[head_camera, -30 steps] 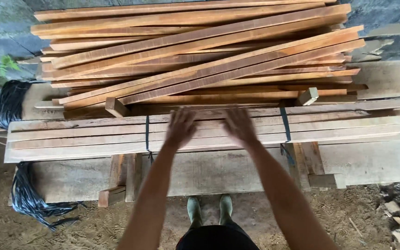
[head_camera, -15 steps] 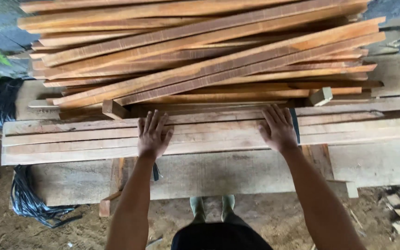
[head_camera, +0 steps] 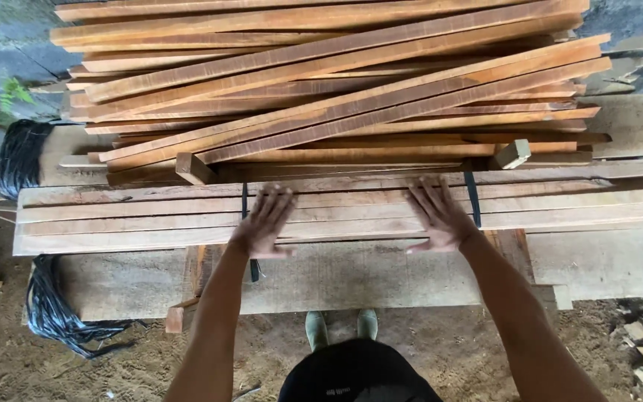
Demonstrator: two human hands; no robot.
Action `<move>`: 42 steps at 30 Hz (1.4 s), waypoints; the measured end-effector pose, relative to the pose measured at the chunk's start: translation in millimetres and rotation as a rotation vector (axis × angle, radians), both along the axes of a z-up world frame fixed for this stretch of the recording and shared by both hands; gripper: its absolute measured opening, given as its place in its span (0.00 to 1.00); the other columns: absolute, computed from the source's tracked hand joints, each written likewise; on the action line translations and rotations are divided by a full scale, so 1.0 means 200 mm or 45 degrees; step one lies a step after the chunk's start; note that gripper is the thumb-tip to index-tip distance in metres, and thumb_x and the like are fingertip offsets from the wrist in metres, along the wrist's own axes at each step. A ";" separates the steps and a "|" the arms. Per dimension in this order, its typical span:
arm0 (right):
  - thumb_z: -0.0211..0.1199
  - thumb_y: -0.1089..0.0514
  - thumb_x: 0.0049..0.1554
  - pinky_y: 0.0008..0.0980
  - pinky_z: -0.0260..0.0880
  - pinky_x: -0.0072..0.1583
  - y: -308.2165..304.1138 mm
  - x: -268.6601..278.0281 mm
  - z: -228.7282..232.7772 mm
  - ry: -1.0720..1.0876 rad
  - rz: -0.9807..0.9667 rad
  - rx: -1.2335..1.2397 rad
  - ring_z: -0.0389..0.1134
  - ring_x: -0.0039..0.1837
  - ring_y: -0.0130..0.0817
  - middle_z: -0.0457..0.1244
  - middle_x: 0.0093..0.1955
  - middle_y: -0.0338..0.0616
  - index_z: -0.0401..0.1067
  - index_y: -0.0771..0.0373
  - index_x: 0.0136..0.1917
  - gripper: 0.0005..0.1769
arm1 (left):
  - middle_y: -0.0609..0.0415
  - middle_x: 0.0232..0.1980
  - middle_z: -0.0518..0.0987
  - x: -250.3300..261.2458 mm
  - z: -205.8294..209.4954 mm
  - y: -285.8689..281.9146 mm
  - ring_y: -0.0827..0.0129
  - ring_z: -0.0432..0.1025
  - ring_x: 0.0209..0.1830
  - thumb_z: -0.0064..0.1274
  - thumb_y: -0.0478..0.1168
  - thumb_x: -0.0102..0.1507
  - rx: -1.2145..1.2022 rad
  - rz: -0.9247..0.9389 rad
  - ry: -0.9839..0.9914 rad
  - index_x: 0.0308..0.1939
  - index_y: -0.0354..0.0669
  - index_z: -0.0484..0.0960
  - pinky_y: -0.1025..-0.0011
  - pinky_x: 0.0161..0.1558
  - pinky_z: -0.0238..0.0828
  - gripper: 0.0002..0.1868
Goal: Organizing and stacking wood planks on a workshop rack.
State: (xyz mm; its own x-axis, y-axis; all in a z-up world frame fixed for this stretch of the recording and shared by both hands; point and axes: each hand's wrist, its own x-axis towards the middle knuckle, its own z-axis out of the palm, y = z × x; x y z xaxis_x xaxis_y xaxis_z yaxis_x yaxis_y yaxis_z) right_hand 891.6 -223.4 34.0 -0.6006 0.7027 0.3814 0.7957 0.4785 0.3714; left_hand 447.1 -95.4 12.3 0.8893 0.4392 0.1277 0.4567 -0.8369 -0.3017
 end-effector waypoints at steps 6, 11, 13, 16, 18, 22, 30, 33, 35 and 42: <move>0.78 0.36 0.24 0.77 0.48 0.75 0.03 0.06 -0.15 -0.121 -0.033 -0.073 0.53 0.79 0.66 0.53 0.79 0.62 0.61 0.63 0.75 0.69 | 0.43 0.83 0.51 -0.04 -0.12 0.02 0.37 0.47 0.81 0.72 0.60 0.38 0.016 -0.065 0.029 0.81 0.45 0.50 0.34 0.74 0.46 0.73; 0.81 0.39 0.20 0.77 0.51 0.74 0.03 0.08 -0.20 -0.148 -0.085 -0.091 0.52 0.80 0.64 0.53 0.79 0.61 0.60 0.62 0.75 0.72 | 0.46 0.83 0.50 -0.02 -0.12 0.03 0.39 0.47 0.81 0.74 0.56 0.37 0.016 -0.007 0.034 0.82 0.49 0.48 0.35 0.76 0.43 0.75; 0.82 0.40 0.19 0.76 0.50 0.75 0.03 0.07 -0.16 -0.159 -0.103 -0.090 0.51 0.80 0.64 0.52 0.79 0.62 0.60 0.62 0.75 0.73 | 0.48 0.83 0.51 -0.01 -0.15 0.04 0.41 0.46 0.81 0.76 0.56 0.34 0.007 0.027 0.030 0.83 0.52 0.47 0.36 0.77 0.41 0.78; 0.83 0.35 0.15 0.75 0.50 0.76 -0.01 0.03 -0.15 -0.220 -0.143 -0.063 0.51 0.81 0.62 0.51 0.81 0.63 0.60 0.61 0.75 0.77 | 0.49 0.81 0.54 0.00 -0.26 0.00 0.41 0.49 0.80 0.78 0.56 0.36 0.048 0.084 0.044 0.80 0.53 0.53 0.36 0.77 0.42 0.73; 0.83 0.38 0.21 0.76 0.45 0.77 -0.01 0.02 -0.16 -0.147 -0.202 -0.083 0.49 0.83 0.63 0.51 0.81 0.61 0.60 0.60 0.76 0.73 | 0.47 0.82 0.52 0.04 -0.31 -0.01 0.38 0.46 0.81 0.76 0.50 0.40 0.188 0.195 -0.057 0.82 0.53 0.51 0.35 0.76 0.37 0.70; 0.84 0.48 0.23 0.76 0.45 0.76 -0.04 -0.04 -0.23 -0.051 -0.273 -0.125 0.49 0.82 0.65 0.50 0.80 0.63 0.52 0.62 0.81 0.77 | 0.46 0.83 0.54 0.05 -0.38 -0.03 0.36 0.51 0.80 0.73 0.40 0.37 0.258 0.216 -0.148 0.81 0.53 0.53 0.35 0.72 0.52 0.69; 0.82 0.56 0.31 0.73 0.52 0.74 -0.08 0.02 -0.32 0.033 -0.389 -0.418 0.49 0.81 0.63 0.48 0.80 0.61 0.41 0.62 0.84 0.76 | 0.46 0.85 0.40 0.05 -0.22 -0.05 0.34 0.37 0.82 0.74 0.35 0.44 -0.432 0.327 0.109 0.83 0.52 0.38 0.31 0.75 0.42 0.73; 0.80 0.52 0.38 0.67 0.52 0.73 -0.13 -0.05 -0.11 -0.088 -0.381 -0.619 0.47 0.81 0.60 0.47 0.80 0.61 0.38 0.63 0.84 0.72 | 0.45 0.85 0.41 0.01 -0.12 -0.08 0.33 0.35 0.83 0.74 0.34 0.46 -0.622 0.329 0.166 0.83 0.51 0.38 0.31 0.75 0.33 0.72; 0.79 0.51 0.41 0.63 0.54 0.73 -0.13 -0.08 0.07 -0.110 -0.420 -0.836 0.48 0.82 0.56 0.46 0.81 0.57 0.36 0.60 0.84 0.71 | 0.48 0.84 0.47 0.03 0.00 -0.09 0.36 0.39 0.82 0.74 0.38 0.43 -0.658 0.328 0.234 0.83 0.53 0.40 0.33 0.75 0.38 0.73; 0.73 0.57 0.46 0.54 0.69 0.64 -0.02 -0.08 0.50 0.251 -0.741 -1.504 0.75 0.61 0.48 0.76 0.49 0.38 0.60 0.41 0.76 0.47 | 0.50 0.59 0.82 0.02 0.35 0.07 0.47 0.76 0.62 0.76 0.40 0.47 -1.047 0.492 0.299 0.78 0.71 0.59 0.47 0.68 0.65 0.59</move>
